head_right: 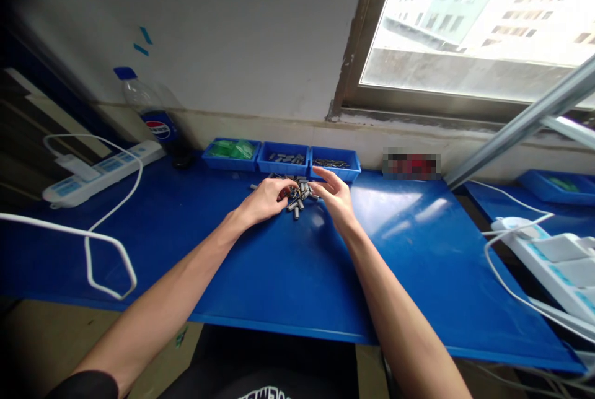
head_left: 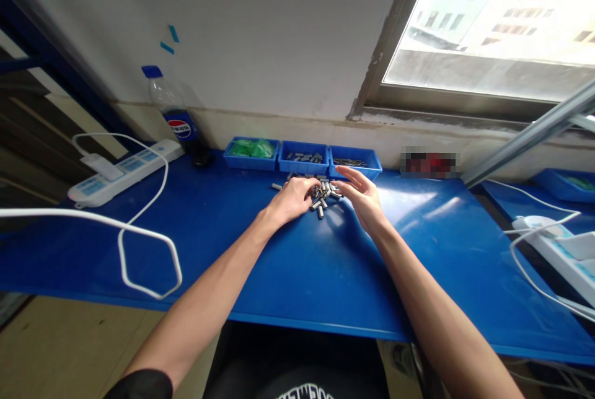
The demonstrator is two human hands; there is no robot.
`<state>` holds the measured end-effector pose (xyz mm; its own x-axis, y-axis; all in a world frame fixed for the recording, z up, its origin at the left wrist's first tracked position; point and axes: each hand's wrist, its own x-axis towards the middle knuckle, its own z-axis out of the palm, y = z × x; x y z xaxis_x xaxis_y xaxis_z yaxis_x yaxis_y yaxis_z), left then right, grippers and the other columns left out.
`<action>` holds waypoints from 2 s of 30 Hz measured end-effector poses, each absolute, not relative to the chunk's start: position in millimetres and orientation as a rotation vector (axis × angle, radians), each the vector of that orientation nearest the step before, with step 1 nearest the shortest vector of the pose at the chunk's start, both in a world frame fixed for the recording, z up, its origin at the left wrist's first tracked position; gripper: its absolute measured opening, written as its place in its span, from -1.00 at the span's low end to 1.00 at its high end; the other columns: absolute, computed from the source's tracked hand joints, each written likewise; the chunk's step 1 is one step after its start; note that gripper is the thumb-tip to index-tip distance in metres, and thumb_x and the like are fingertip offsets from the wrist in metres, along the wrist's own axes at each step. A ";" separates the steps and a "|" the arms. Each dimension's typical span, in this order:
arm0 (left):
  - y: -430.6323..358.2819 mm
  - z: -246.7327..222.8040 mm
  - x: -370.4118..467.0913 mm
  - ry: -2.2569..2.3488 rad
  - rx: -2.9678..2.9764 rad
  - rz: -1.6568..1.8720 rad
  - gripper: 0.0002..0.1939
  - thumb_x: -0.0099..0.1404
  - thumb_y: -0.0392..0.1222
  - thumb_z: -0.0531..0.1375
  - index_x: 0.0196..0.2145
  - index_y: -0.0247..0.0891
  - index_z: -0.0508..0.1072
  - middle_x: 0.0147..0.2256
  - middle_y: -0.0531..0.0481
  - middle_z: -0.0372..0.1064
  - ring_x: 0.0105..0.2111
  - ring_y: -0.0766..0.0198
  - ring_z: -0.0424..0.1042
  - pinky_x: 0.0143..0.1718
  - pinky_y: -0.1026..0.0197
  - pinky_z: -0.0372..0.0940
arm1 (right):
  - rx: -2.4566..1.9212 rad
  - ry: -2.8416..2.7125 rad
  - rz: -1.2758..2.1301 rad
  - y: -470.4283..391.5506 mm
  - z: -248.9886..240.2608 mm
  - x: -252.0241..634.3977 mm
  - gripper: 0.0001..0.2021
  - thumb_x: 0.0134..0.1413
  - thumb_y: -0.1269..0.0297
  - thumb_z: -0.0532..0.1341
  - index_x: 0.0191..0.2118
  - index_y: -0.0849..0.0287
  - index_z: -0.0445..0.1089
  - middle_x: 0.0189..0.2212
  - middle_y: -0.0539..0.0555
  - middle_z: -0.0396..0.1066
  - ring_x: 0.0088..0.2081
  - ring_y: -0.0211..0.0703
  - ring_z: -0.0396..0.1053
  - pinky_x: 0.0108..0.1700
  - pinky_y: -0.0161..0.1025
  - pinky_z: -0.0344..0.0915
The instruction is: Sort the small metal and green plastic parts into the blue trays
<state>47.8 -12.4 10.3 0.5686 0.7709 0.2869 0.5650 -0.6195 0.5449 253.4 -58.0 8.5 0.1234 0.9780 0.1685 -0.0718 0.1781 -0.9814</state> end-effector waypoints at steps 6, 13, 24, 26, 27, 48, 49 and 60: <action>-8.2 10.5 44.7 1.087 2.314 0.869 -0.73 0.20 -0.45 0.24 -0.18 -0.26 0.65 -0.23 -0.09 0.62 -0.27 0.18 0.58 -0.19 0.24 0.45 | -1.080 -1.167 1.026 -57.8 9.0 253.5 -0.56 0.00 0.10 0.46 0.03 0.04 0.55 0.14 0.16 0.50 -0.03 0.07 0.55 -0.05 -0.03 0.48; -11.3 21.6 45.8 1.038 1.986 1.118 -0.90 0.19 -0.20 0.41 -0.36 -0.26 0.62 -0.38 -0.04 0.62 -0.38 0.19 0.60 -0.25 0.21 0.48 | -1.122 -1.238 1.010 -59.7 11.6 251.4 -0.61 0.03 0.03 0.45 -0.03 0.06 0.56 -0.08 0.12 0.62 -0.10 0.01 0.56 -0.04 -0.06 0.46; -14.8 26.4 52.4 0.847 1.465 1.112 -0.53 -0.03 0.15 0.52 -0.41 -0.34 0.59 -0.42 -0.14 0.61 -0.37 0.06 0.64 -0.32 0.12 0.55 | -0.970 -1.178 1.300 -66.8 15.1 242.3 -0.68 0.01 0.09 0.50 -0.14 0.11 0.63 -0.23 0.12 0.65 -0.23 -0.06 0.56 -0.06 -0.08 0.44; -15.4 26.5 52.7 0.847 1.460 1.096 -0.52 -0.03 0.16 0.52 -0.40 -0.35 0.60 -0.41 -0.15 0.62 -0.36 0.06 0.64 -0.31 0.12 0.55 | -0.970 -1.162 1.331 -67.0 15.7 241.6 -0.67 -0.03 0.10 0.51 -0.15 0.12 0.64 -0.22 0.12 0.65 -0.23 -0.07 0.55 -0.05 -0.08 0.44; -15.8 26.7 53.0 0.852 1.462 1.085 -0.51 -0.03 0.16 0.52 -0.39 -0.35 0.60 -0.41 -0.16 0.62 -0.36 0.05 0.65 -0.30 0.11 0.56 | -0.970 -1.159 1.337 -66.9 15.7 241.5 -0.67 -0.04 0.10 0.52 -0.15 0.12 0.64 -0.22 0.12 0.65 -0.23 -0.07 0.55 -0.04 -0.07 0.44; -8.9 18.1 38.6 1.139 2.461 0.725 -0.81 0.20 -0.22 0.35 -0.19 -0.21 0.66 -0.20 -0.07 0.64 -0.18 0.11 0.60 -0.09 0.17 0.45 | -1.025 -1.127 1.019 -54.5 4.7 258.1 -0.44 0.03 0.04 0.46 0.17 -0.01 0.48 0.24 0.15 0.44 0.15 0.12 0.49 0.23 0.08 0.37; -9.0 16.9 39.1 1.151 2.472 0.681 -0.81 0.21 -0.26 0.33 -0.19 -0.21 0.66 -0.20 -0.06 0.64 -0.17 0.10 0.60 -0.09 0.16 0.45 | -1.039 -1.130 1.020 -54.2 4.7 258.5 -0.43 0.04 0.03 0.45 0.18 0.00 0.48 0.25 0.17 0.42 0.16 0.13 0.48 0.23 0.09 0.37; -10.8 11.3 43.0 1.219 2.511 0.668 -0.68 0.33 -0.37 0.18 -0.05 -0.19 0.64 -0.10 -0.12 0.57 -0.13 0.12 0.57 -0.06 0.18 0.47 | -1.095 -1.176 1.009 -58.3 9.6 252.9 -0.58 0.04 0.02 0.43 0.01 0.04 0.55 0.10 0.14 0.53 -0.02 0.04 0.55 0.02 -0.02 0.47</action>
